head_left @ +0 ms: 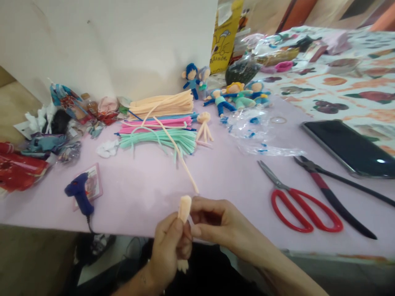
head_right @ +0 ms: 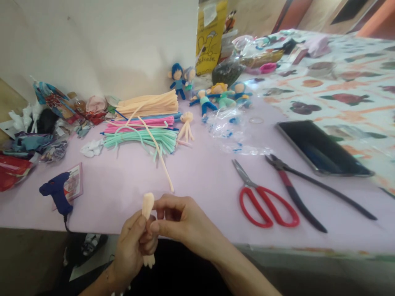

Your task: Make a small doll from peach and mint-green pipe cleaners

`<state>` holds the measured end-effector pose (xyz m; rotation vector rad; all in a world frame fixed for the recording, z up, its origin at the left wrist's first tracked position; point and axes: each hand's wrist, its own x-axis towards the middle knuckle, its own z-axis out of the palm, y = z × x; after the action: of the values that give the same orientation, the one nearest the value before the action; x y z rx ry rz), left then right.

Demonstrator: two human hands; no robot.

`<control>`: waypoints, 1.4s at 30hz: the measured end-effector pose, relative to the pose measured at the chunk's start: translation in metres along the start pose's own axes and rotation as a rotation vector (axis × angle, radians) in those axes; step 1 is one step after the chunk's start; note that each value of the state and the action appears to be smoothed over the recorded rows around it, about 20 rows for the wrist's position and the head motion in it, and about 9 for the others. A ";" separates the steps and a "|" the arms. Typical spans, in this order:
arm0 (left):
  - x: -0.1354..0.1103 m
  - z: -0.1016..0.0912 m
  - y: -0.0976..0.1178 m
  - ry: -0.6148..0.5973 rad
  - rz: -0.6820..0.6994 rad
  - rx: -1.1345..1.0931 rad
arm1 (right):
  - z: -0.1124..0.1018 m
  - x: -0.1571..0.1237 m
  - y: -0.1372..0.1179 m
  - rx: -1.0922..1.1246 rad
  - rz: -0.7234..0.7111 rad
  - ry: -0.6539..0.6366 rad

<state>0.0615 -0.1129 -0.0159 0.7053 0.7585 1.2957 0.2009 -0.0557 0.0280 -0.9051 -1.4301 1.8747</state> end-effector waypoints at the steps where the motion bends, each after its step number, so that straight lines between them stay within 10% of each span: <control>1: 0.001 0.001 0.000 -0.001 -0.015 -0.053 | -0.002 0.000 0.000 -0.030 0.008 0.017; 6: 0.004 0.002 0.002 -0.052 -0.095 -0.169 | -0.007 -0.001 -0.002 -0.221 -0.033 0.196; 12: 0.003 0.001 -0.004 -0.193 -0.140 -0.119 | 0.000 -0.001 -0.003 -0.091 0.001 0.028; 22: -0.007 0.002 0.010 -0.123 -0.058 0.523 | 0.000 -0.002 -0.003 -0.011 -0.063 0.059; 31: 0.017 0.008 0.015 0.205 0.089 0.035 | 0.007 -0.001 -0.003 -0.297 -0.167 0.302; 42: 0.018 0.008 0.019 0.156 -0.091 0.025 | 0.033 -0.001 0.006 -0.320 -0.111 0.076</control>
<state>0.0590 -0.0927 0.0027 0.5873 0.9240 1.2698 0.1746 -0.0759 0.0287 -1.0116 -1.7254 1.5402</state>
